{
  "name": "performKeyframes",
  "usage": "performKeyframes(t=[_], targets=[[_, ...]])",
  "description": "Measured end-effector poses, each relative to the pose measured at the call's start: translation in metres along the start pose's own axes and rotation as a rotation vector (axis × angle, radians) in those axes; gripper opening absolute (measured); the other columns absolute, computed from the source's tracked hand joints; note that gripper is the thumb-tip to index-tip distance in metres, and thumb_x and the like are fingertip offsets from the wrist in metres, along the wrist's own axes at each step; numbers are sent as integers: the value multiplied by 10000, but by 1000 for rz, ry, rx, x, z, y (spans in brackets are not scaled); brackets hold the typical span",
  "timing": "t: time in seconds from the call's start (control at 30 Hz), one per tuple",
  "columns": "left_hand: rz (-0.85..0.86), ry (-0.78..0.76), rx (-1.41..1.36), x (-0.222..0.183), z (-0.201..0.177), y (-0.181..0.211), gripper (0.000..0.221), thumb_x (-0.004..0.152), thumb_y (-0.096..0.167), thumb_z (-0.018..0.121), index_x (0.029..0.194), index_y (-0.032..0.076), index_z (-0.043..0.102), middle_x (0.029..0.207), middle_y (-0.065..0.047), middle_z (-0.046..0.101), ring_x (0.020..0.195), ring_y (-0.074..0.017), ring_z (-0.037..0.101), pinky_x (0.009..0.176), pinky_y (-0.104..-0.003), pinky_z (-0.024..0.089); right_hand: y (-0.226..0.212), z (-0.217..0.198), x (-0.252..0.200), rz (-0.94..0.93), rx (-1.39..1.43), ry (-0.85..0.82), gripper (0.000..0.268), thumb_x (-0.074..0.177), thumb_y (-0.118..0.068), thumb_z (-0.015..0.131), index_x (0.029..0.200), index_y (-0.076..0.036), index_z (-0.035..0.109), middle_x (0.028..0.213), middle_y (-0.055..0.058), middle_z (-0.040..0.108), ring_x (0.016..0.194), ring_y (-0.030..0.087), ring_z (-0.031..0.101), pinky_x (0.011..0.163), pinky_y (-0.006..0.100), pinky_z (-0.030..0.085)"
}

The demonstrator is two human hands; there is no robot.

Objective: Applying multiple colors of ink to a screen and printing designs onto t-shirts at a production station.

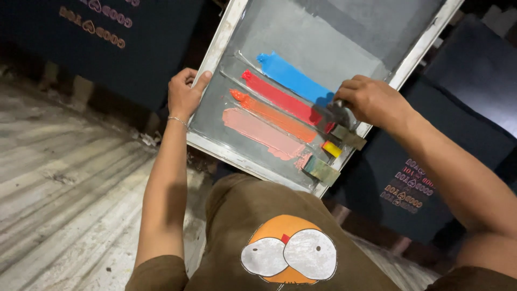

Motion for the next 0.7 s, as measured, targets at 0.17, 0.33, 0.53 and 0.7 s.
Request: performKeyframes(t=[0.17,0.33,0.53,0.7], targets=[[-53,5,21,-5,-3,10,386,899,559,819,982,185,773,903,-85,766,903,-313,738,783,-412,544,22,6,-36,434,324,279,167,924,-297,777,1058,-259,685,977,-39,637,1038,240,684,915,359,554],[-47,-20,37,-4,-2,8,392,909,552,803,990,170,767,921,-100,765,938,-324,734,823,-420,549,14,64,-81,1104,604,566,335,876,-345,894,1066,-152,696,869,63,676,861,320,697,687,408,525],[-70,-17,43,-9,-4,20,366,942,514,779,1010,155,762,943,-107,764,968,-322,727,842,-429,552,2,101,-96,1405,666,758,543,796,-373,937,1205,-128,679,1078,125,707,1022,363,704,821,458,569],[-116,-38,56,-13,-4,22,352,956,503,773,1000,154,755,933,-94,757,963,-288,722,843,-418,543,-36,93,-108,1515,853,730,593,894,-461,883,1331,-162,617,1077,52,668,914,263,715,705,417,581]])
Point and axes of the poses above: each hand's wrist, its own x-axis towards the middle knuckle, its own z-axis out of the palm, y = z × x, the point moved 3 cm from there along x, towards the middle knuckle
